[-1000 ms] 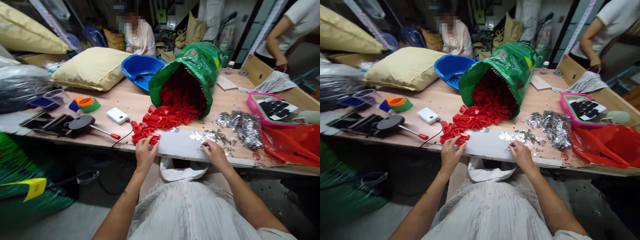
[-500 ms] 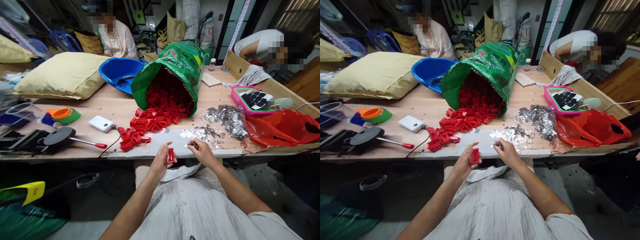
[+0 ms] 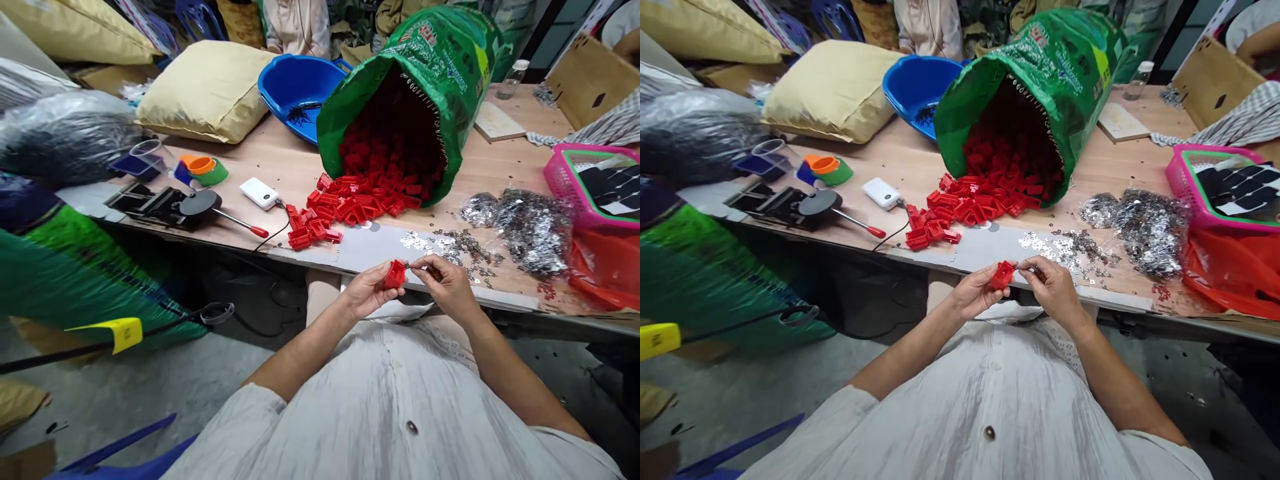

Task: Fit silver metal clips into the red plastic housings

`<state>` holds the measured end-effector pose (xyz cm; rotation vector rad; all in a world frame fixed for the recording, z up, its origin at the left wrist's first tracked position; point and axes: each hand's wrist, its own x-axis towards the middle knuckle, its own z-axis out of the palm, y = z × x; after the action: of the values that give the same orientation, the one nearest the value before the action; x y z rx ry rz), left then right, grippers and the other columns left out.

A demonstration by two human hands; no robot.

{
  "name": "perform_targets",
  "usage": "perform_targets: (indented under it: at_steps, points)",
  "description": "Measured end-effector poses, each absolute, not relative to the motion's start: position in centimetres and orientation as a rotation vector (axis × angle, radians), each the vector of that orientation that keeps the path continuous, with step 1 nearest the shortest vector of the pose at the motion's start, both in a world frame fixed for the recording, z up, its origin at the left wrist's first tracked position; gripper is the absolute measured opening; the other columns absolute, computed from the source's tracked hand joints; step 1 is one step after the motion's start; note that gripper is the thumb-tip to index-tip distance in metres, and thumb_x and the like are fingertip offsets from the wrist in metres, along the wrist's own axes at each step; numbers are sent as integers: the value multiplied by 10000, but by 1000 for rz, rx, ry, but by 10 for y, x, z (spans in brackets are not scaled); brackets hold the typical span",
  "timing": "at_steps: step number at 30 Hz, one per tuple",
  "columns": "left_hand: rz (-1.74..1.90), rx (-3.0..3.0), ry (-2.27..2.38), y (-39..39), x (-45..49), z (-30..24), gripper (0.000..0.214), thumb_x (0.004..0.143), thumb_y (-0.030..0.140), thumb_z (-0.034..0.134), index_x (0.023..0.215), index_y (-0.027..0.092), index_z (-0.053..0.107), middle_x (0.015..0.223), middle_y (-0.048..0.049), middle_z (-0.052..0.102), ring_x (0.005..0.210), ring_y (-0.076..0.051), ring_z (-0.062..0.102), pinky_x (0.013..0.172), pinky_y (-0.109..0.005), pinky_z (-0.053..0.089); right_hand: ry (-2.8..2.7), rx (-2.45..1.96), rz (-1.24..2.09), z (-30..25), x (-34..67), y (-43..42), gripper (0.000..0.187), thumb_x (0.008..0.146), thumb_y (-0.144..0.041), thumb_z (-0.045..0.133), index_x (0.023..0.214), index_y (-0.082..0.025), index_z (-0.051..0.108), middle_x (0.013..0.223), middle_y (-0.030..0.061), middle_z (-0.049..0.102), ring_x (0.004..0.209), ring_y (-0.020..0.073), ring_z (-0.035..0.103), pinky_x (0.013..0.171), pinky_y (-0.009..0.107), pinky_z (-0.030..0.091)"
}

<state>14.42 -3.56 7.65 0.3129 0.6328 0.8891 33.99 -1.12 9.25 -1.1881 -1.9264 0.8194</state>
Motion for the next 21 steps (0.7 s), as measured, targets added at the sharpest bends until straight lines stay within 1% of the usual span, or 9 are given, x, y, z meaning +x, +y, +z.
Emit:
perform_targets:
  at_steps: [4,9,13,16,18,21]
  points:
    - [900,311,679,-37,146,71,282,925,321,599,1088,99,663,789,-72,680,618,-106,650,542,-168,509,-2071,-1012,728,90,341,-8,125,948,-255,551,964,-230,672,860,39,701,750,170,635,695,293,498]
    - [901,341,725,-42,149,71,277,876,350,668,986,95,671,732,-50,641,566,-83,593,473,-151,439,-2239,-831,620,93,343,-4,181,943,-140,524,1008,-231,667,927,51,714,851,185,663,769,325,530]
    - [896,349,734,-44,152,73,305,836,374,711,972,103,679,718,-35,621,543,-71,568,442,-146,410,-2295,-789,582,94,343,-4,188,946,-152,535,1036,-235,678,932,53,714,850,185,665,764,328,542]
    - [900,351,706,-45,154,72,341,782,377,763,984,111,690,703,-17,605,516,-59,538,408,-141,370,-2327,-779,574,94,343,-3,191,956,-176,530,1054,-236,682,927,56,707,841,184,658,756,330,541]
    - [915,337,687,-45,155,73,360,747,369,792,984,115,697,704,-7,595,519,-53,527,415,-140,376,-2354,-781,623,95,344,-2,212,961,-182,517,1077,-240,684,941,59,698,848,183,653,761,333,538]
    - [937,305,683,-46,155,76,383,723,368,809,998,124,700,749,-15,609,567,-60,553,448,-140,406,-2332,-777,773,100,346,-1,236,960,-197,506,1097,-255,689,992,62,680,897,188,647,792,340,529]
